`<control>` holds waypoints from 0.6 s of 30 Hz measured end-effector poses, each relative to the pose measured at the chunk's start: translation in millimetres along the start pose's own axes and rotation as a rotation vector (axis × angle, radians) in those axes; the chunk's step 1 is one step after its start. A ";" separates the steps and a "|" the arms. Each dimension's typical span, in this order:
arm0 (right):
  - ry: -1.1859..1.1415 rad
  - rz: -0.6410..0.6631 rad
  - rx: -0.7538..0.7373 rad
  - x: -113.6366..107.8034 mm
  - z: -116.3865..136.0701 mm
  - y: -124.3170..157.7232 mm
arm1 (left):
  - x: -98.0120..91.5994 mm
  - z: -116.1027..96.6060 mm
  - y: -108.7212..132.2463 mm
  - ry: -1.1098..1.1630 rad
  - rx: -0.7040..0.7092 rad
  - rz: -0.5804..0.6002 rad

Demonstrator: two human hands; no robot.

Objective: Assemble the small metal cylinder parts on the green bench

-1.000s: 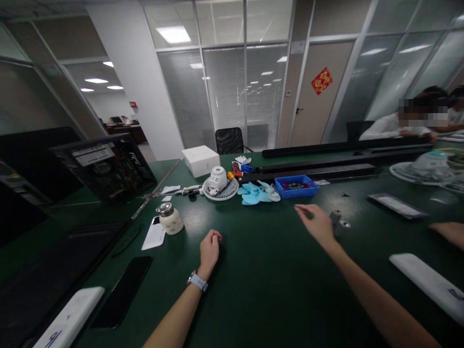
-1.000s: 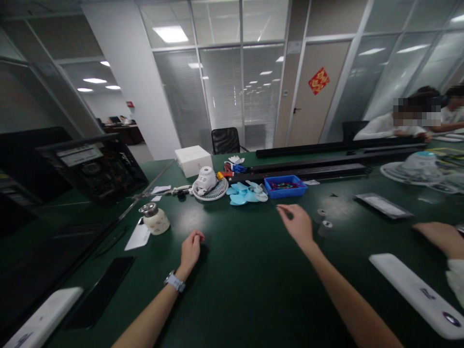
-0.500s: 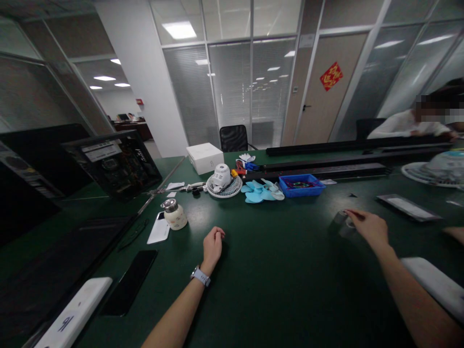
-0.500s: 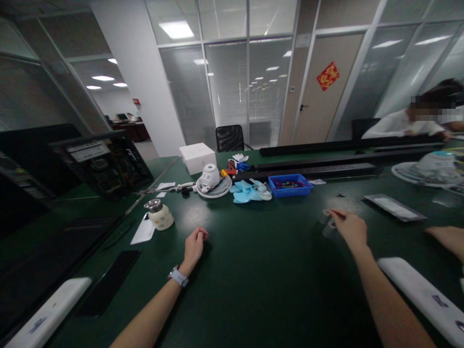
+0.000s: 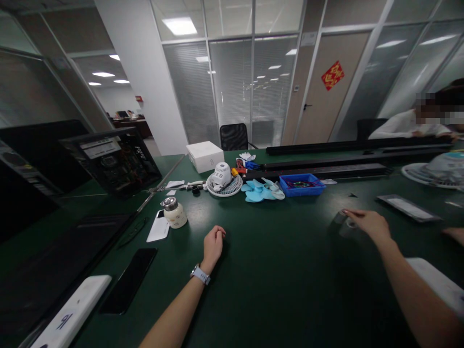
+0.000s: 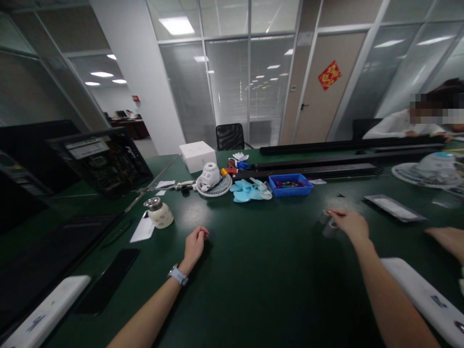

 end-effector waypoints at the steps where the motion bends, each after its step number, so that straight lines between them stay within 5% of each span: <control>1: -0.056 -0.038 -0.004 -1.7 -3.2 4.7 | 0.2 0.1 0.1 0.003 0.003 0.001; 5: -0.304 -0.161 -0.051 6.5 -22.9 32.9 | 1.2 -0.1 0.0 0.007 0.003 0.003; 9: -0.290 -0.085 -0.092 32.4 -36.4 47.7 | 0.7 -2.3 -0.8 -0.002 -0.006 0.005; 12: -0.246 -0.152 -0.135 33.6 -31.5 54.3 | -1.2 -4.0 -0.6 -0.011 -0.009 -0.001; 15: -0.276 -0.153 -0.273 37.1 1.7 79.4 | 2.1 -10.6 2.0 -0.001 0.024 0.026; 18: -0.413 0.028 -0.549 56.5 64.5 133.8 | 13.7 -28.1 8.1 0.022 0.121 0.097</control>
Point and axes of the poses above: each hand's wrist, its own y-axis away from the middle knuckle, its own x-axis out of the palm, z = x × y, the point moved 7 cm from there along -y, towards the middle knuckle, and after that the axes turned 10 degrees about x, right-handed, at the moved point
